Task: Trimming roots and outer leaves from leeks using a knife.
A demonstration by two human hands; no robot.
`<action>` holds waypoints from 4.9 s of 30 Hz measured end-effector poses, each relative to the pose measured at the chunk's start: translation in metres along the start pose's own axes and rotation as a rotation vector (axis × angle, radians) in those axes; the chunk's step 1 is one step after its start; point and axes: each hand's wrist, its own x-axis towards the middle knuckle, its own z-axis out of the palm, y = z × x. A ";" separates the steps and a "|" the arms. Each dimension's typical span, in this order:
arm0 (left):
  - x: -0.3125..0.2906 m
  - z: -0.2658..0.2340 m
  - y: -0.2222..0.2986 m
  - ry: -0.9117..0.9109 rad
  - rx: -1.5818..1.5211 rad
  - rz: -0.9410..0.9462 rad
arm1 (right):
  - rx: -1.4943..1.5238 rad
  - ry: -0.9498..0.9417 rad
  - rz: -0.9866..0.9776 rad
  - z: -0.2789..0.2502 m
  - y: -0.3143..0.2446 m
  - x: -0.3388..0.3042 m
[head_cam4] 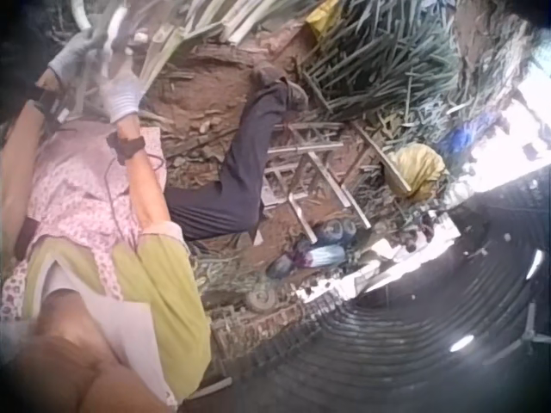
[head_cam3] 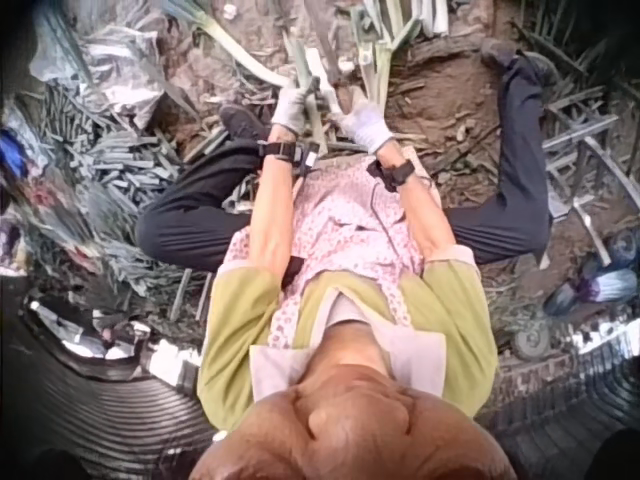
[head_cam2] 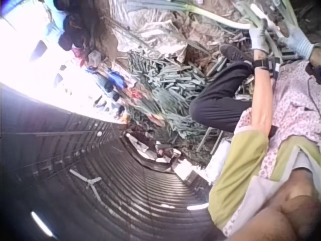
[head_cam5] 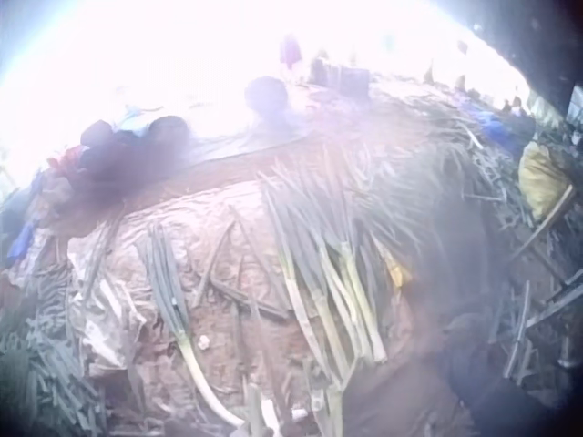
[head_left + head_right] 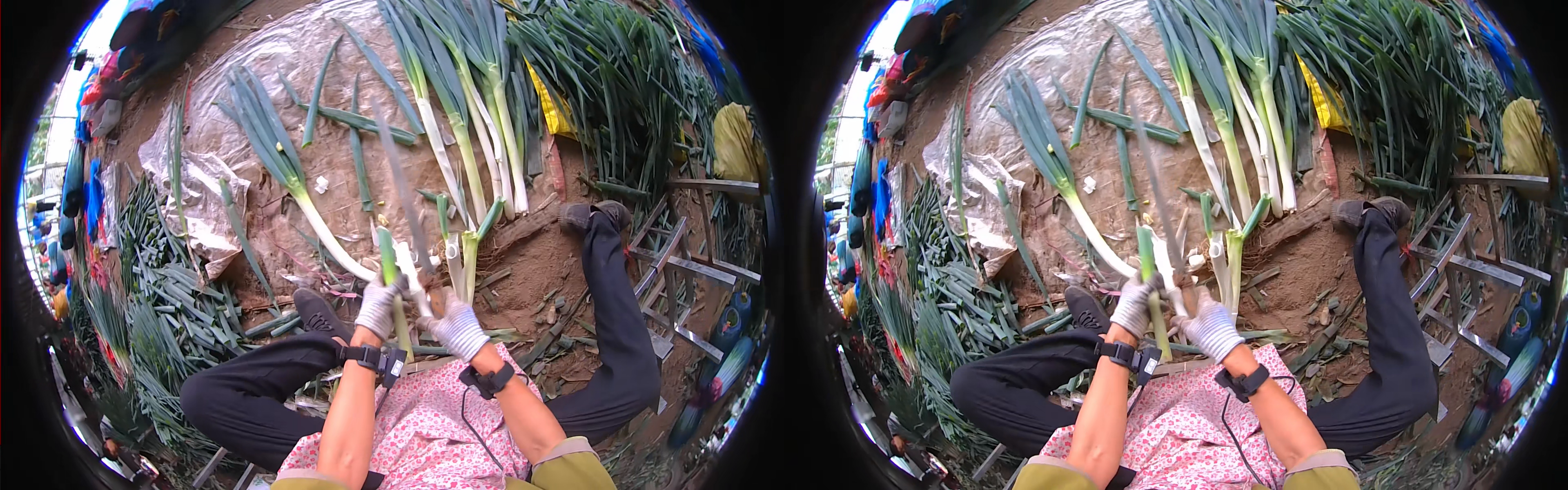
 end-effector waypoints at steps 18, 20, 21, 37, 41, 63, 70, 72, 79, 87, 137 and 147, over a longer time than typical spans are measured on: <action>0.161 0.031 0.169 0.614 1.281 0.869 | 0.741 0.362 -0.014 -0.103 0.023 0.029; 0.190 0.071 0.158 0.397 1.168 0.824 | 0.835 0.443 0.004 -0.120 0.030 0.029; 0.207 0.092 0.144 0.344 1.051 0.782 | 0.883 0.458 0.009 -0.127 0.032 0.029; 0.258 0.225 0.158 -0.048 -0.191 0.286 | 0.841 0.429 0.055 -0.164 0.057 0.005; 0.132 0.180 0.176 0.025 0.025 0.457 | 0.620 0.508 -0.134 -0.158 0.041 -0.032; -0.220 -0.044 0.071 0.347 0.684 0.996 | -0.757 0.477 -0.328 -0.211 -0.129 -0.181; -0.234 -0.085 0.128 0.158 -0.230 0.824 | -0.470 0.448 -0.195 -0.152 -0.102 -0.219; -0.229 -0.080 0.145 0.041 -0.504 0.901 | -0.258 0.406 -0.209 -0.132 -0.084 -0.227; -0.196 -0.110 0.123 -0.018 -0.883 0.746 | 0.495 0.254 -0.092 -0.044 -0.089 -0.260; -0.142 -0.130 0.098 0.061 -1.104 0.649 | 0.406 0.310 -0.159 -0.018 -0.073 -0.255; 0.307 0.299 0.052 0.500 0.701 0.449 | 0.801 0.337 0.370 -0.205 0.074 -0.076; 0.021 0.213 0.101 -0.298 -0.387 0.404 | 0.264 0.576 -0.048 -0.186 0.048 -0.145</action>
